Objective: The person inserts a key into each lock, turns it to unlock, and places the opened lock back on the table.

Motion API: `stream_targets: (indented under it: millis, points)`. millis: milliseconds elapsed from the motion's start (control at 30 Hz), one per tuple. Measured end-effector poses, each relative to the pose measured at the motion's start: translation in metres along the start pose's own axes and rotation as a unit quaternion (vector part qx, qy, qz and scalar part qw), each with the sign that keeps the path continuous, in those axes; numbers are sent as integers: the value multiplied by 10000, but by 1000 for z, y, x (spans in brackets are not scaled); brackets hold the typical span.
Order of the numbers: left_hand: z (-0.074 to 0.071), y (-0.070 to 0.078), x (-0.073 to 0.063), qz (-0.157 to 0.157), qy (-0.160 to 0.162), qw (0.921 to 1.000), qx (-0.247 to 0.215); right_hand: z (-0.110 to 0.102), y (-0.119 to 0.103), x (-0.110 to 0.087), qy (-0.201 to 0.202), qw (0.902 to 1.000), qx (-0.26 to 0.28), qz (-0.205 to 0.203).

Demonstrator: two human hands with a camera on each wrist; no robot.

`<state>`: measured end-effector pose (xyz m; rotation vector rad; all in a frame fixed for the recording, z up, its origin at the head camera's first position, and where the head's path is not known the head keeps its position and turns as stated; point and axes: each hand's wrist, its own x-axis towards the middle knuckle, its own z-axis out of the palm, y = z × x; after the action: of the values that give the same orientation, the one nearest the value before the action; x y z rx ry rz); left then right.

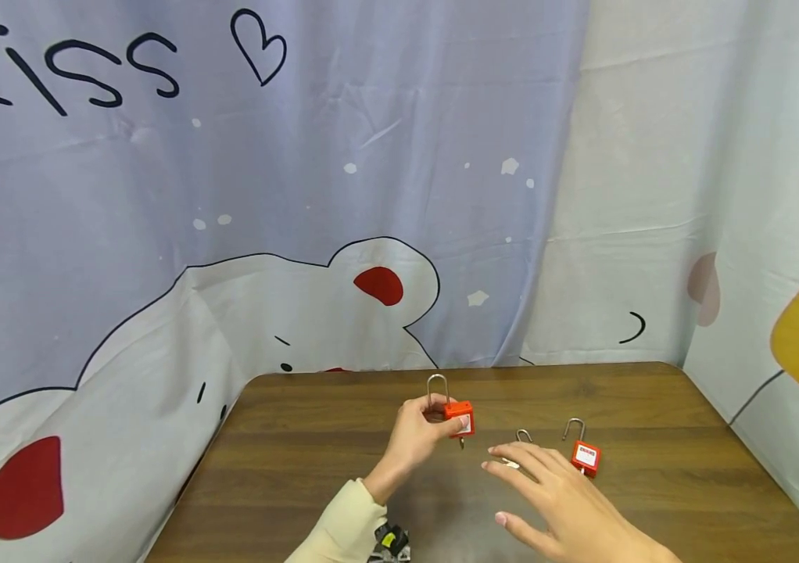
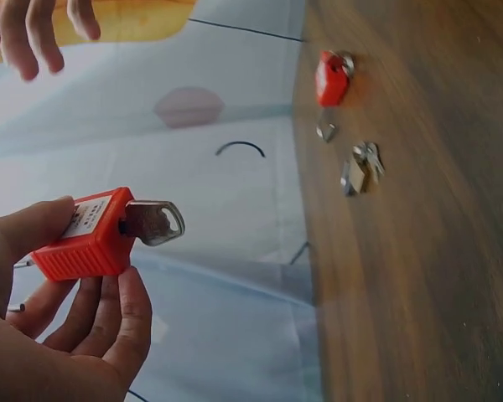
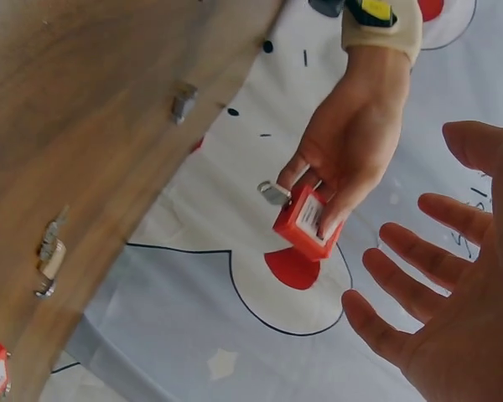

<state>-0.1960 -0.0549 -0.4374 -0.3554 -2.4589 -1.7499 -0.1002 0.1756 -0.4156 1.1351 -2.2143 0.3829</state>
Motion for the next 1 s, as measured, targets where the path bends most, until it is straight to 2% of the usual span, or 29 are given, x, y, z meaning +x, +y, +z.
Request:
stream_targets:
  millis: [100,333,600,800,1000]
  points:
    - [4,-6,9,-120,32,9999,89,4,0,-6,-151,9998,-132,0]
    - [13,-26,23,-382,70,9990,204,13,1,-18,-113,9990,-302,-297]
    - [24,-47,31,-781,-137,9955,515,21,4,-32,-256,9982,-415,-360]
    - [33,-62,36,-1128,-226,9908,707,28,5,-38,-344,9956,-717,-496]
    - [38,-80,40,-1464,-278,9883,313,31,3,-38,-477,9953,-701,-476]
